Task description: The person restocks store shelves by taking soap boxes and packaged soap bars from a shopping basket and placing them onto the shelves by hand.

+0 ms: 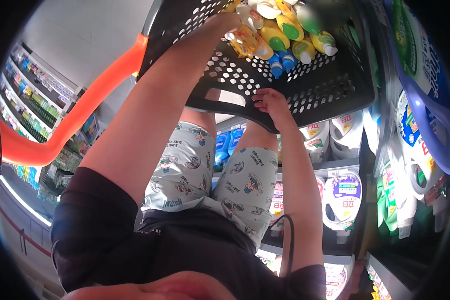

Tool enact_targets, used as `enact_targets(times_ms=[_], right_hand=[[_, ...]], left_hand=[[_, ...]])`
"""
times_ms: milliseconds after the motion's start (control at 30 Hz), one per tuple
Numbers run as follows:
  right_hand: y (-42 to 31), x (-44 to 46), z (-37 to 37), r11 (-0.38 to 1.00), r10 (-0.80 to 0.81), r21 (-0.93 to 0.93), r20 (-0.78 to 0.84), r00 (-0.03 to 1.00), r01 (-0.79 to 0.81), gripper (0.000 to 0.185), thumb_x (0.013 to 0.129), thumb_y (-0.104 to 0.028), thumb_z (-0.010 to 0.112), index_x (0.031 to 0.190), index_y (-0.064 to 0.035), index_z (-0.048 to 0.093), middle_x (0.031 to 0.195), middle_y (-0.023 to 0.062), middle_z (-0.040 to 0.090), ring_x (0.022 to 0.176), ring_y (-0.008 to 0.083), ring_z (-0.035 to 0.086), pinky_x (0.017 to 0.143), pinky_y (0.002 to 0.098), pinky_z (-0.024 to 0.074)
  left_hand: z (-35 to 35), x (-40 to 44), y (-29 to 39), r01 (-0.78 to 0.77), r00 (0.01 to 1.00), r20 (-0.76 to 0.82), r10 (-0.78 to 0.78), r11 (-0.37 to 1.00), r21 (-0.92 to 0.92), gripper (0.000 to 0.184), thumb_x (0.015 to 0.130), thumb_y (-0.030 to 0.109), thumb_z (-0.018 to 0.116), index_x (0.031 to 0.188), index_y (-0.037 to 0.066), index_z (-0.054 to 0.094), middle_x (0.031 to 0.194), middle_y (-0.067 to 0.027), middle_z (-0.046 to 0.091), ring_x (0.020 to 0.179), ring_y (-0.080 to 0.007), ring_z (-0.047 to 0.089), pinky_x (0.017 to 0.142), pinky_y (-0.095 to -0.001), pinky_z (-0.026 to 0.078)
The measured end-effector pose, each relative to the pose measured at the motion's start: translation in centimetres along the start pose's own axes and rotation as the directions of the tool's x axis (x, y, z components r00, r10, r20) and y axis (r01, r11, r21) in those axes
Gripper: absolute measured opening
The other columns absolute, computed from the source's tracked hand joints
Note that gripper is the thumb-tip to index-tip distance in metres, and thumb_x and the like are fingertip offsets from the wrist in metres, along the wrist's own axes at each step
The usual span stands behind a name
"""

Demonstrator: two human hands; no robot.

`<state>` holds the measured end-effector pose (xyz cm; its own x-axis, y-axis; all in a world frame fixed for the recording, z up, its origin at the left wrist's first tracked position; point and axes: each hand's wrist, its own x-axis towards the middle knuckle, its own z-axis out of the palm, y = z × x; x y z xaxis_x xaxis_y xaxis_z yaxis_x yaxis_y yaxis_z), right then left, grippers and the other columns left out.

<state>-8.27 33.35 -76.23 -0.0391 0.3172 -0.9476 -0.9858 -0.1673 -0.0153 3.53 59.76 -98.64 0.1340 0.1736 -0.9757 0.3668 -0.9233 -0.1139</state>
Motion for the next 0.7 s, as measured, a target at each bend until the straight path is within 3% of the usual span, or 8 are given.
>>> enact_targets(times_ms=[67, 133, 233, 333, 533, 700], right_hand=[[0.4, 0.5, 0.1, 1.000, -0.015, -0.004, -0.003, 1.000, 0.015, 0.036, 0.084, -0.008, 0.045, 0.116, -0.0022, 0.062, 0.105, 0.0087, 0.069, 0.084, 0.0147, 0.064, 0.078, 0.0284, 0.0499], [0.8, 1.1, 0.0, 1.000, -0.016, -0.010, -0.002, 1.000, 0.016, 0.036, 0.084, -0.008, 0.045, 0.115, -0.0023, 0.062, 0.105, 0.0087, 0.069, 0.084, 0.0146, 0.064, 0.078, 0.0281, 0.0497], [0.7, 1.4, 0.0, 1.000, -0.002, -0.022, -0.003, 1.000, 0.002, 0.036, 0.082, -0.006, 0.047, 0.113, -0.0029, 0.063, 0.105, 0.0081, 0.069, 0.083, 0.0142, 0.064, 0.077, 0.0262, 0.0502], [0.4, 2.0, -0.3, 0.998, 0.021, -0.053, -0.009, 1.000, -0.022, 0.035, 0.081, -0.005, 0.047, 0.112, -0.0031, 0.064, 0.105, 0.0081, 0.069, 0.081, 0.0142, 0.065, 0.075, 0.0252, 0.0507], [0.2, 2.6, 0.0, 0.999, -0.024, -0.034, -0.063, 0.998, 0.022, 0.031, 0.084, -0.008, 0.046, 0.109, -0.0019, 0.063, 0.102, 0.0078, 0.070, 0.077, 0.0120, 0.064, 0.063, 0.0241, 0.0473], [0.2, 2.8, 0.5, 0.996, -0.044, -0.077, -0.064, 0.997, 0.039, 0.029, 0.086, -0.009, 0.046, 0.108, -0.0013, 0.063, 0.102, 0.0087, 0.070, 0.076, 0.0121, 0.062, 0.060, 0.0233, 0.0452]], left_hand=[[0.1, -0.1, -0.2, -0.037, 0.999, -0.006, 0.037, 0.999, -0.001, 0.048, 0.086, 0.031, 0.061, 0.130, 0.013, 0.062, 0.129, -0.0097, 0.062, 0.117, -0.0309, 0.060, 0.093, -0.0460, 0.049], [-2.1, -6.1, 0.4, -0.036, 0.999, -0.028, 0.034, 0.997, -0.069, 0.046, 0.085, 0.029, 0.061, 0.128, 0.011, 0.063, 0.127, -0.0087, 0.064, 0.115, -0.0302, 0.062, 0.093, -0.0458, 0.050], [-3.0, -9.2, 1.4, 0.097, 0.988, -0.112, -0.102, 0.994, -0.053, 0.044, 0.084, 0.030, 0.062, 0.124, 0.012, 0.066, 0.123, -0.0092, 0.067, 0.115, -0.0257, 0.063, 0.090, -0.0411, 0.051], [-2.5, -8.9, 1.4, 0.098, 0.977, -0.190, -0.098, 0.995, -0.013, 0.046, 0.082, 0.033, 0.066, 0.122, 0.009, 0.067, 0.123, -0.0122, 0.066, 0.115, -0.0265, 0.063, 0.090, -0.0404, 0.052], [-2.2, -10.2, -0.3, -0.078, 0.956, -0.291, 0.042, 0.991, -0.111, 0.040, 0.087, 0.028, 0.063, 0.120, 0.007, 0.067, 0.126, -0.0136, 0.064, 0.115, -0.0301, 0.063, 0.092, -0.0437, 0.053], [0.9, -4.2, -1.3, -0.067, 0.897, -0.438, 0.068, 0.998, 0.019, 0.031, 0.089, 0.021, 0.061, 0.114, 0.005, 0.069, 0.117, -0.0162, 0.067, 0.111, -0.0294, 0.065, 0.089, -0.0415, 0.055]])
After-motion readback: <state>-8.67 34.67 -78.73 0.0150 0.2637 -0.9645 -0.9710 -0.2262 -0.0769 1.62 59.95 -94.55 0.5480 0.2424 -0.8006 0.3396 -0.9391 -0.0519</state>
